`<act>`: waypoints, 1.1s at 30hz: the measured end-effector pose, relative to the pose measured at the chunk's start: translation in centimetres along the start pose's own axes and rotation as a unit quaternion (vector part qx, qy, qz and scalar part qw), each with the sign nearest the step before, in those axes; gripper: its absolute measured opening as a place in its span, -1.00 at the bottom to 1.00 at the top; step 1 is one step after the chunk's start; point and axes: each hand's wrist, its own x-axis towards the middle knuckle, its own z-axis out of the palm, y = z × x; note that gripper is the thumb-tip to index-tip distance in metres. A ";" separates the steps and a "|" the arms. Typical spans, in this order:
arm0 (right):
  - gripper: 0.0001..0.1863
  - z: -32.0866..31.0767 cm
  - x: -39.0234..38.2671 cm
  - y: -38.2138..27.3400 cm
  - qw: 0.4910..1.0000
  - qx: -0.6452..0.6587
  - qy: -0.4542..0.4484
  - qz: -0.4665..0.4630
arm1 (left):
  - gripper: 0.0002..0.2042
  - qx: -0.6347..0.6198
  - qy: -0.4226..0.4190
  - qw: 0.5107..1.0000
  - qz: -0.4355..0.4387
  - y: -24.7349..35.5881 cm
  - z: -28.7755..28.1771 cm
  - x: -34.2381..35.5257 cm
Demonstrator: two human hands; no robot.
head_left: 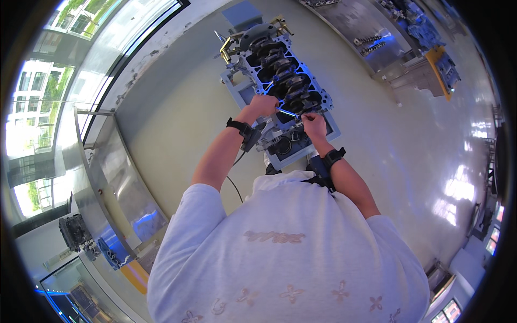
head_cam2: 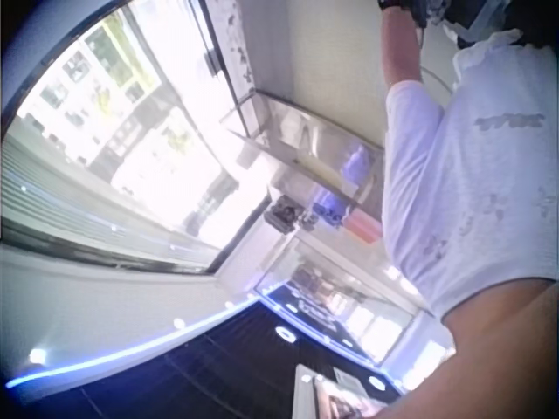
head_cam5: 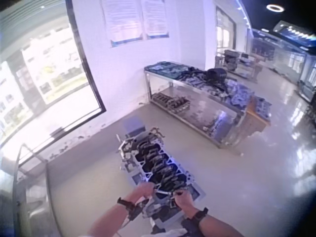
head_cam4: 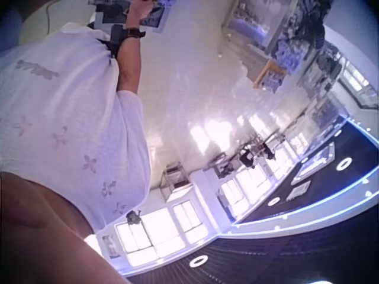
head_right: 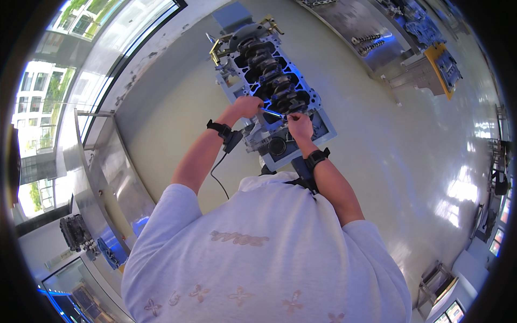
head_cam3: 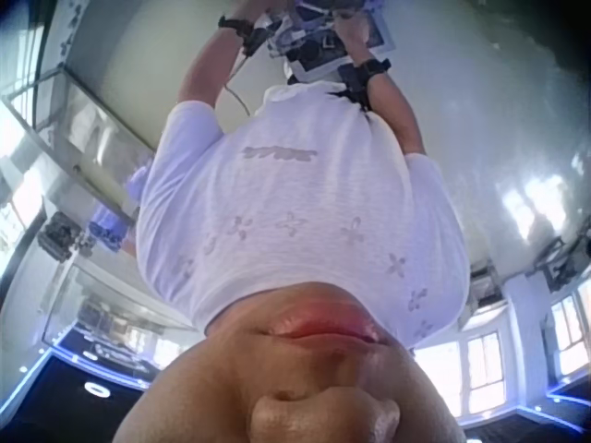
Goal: Using a wrench to manipulate bolts on a crankshaft inside an engine block.
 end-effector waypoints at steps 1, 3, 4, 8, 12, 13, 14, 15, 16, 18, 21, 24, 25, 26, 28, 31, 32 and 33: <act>-0.76 0.3 0.8 0.8 0.999 0.029 -0.008 -0.035 | -0.81 -0.010 0.013 1.000 -0.013 0.4 -0.1 -0.7; -0.76 0.1 1.2 0.7 0.997 0.048 -0.034 -0.057 | -0.80 -0.026 0.060 0.998 -0.022 1.2 0.7 -2.6; -0.76 -0.1 1.2 0.5 0.993 0.067 -0.057 -0.076 | -0.80 -0.039 0.105 0.993 -0.026 1.7 1.2 -3.7; -0.76 -1.2 1.4 -0.5 0.987 0.049 -0.101 -0.114 | -0.79 -0.095 0.132 0.981 -0.103 4.0 3.7 -6.5; -0.75 -2.4 1.8 -2.1 0.977 0.015 -0.098 -0.190 | -0.78 -0.175 0.209 0.945 -0.180 6.7 5.1 -8.4; -0.75 -2.7 1.9 -2.4 0.971 -0.037 -0.071 -0.227 | -0.79 -0.207 0.210 0.936 -0.194 7.4 5.3 -8.5; -0.75 -2.6 1.9 -2.6 0.968 -0.037 -0.079 -0.234 | -0.79 -0.207 0.214 0.933 -0.203 7.8 6.6 -8.4; -0.75 -2.6 1.9 -2.8 0.965 -0.067 -0.085 -0.238 | -0.80 -0.341 0.180 0.895 -0.223 8.2 8.1 -8.1; -0.75 -2.7 1.9 -2.6 0.962 -0.096 -0.089 -0.238 | -0.82 -0.468 0.140 0.840 -0.235 9.0 9.2 -7.8; -0.75 -3.0 2.2 -2.5 0.956 -0.117 -0.106 -0.247 | -0.82 -0.543 0.137 0.796 -0.231 11.0 10.2 -7.7; -0.76 -3.2 2.7 -2.7 0.946 -0.133 -0.137 -0.261 | -0.82 -0.651 0.139 0.718 -0.202 13.0 11.5 -6.5; -0.75 -3.3 3.0 -2.7 0.946 -0.140 -0.159 -0.246 | -0.82 -0.682 0.099 0.706 -0.164 14.9 11.8 -5.6; -0.75 -3.2 2.8 -2.4 0.939 -0.175 -0.142 -0.261 | -0.83 -0.678 0.057 0.718 -0.148 15.2 11.8 -5.3; -0.76 -3.1 2.7 -2.3 0.930 -0.209 -0.124 -0.275 | -0.83 -0.678 0.057 0.717 -0.149 15.4 11.8 -4.8; -0.76 -2.9 2.9 -2.9 0.937 -0.198 -0.135 -0.253 | -0.84 -0.733 0.052 0.661 -0.150 15.9 11.8 -4.6; -0.78 -3.6 1.8 -3.5 0.950 -0.185 -0.148 -0.203 | -0.83 -0.740 0.023 0.655 -0.150 15.5 11.4 -4.8; -0.79 -3.7 1.6 -3.9 0.956 -0.182 -0.147 -0.179 | -0.83 -0.741 0.013 0.654 -0.148 15.2 11.3 -4.9; -0.79 -3.3 1.4 -3.7 0.957 -0.180 -0.146 -0.176 | -0.83 -0.740 0.010 0.656 -0.148 14.8 11.3 -5.3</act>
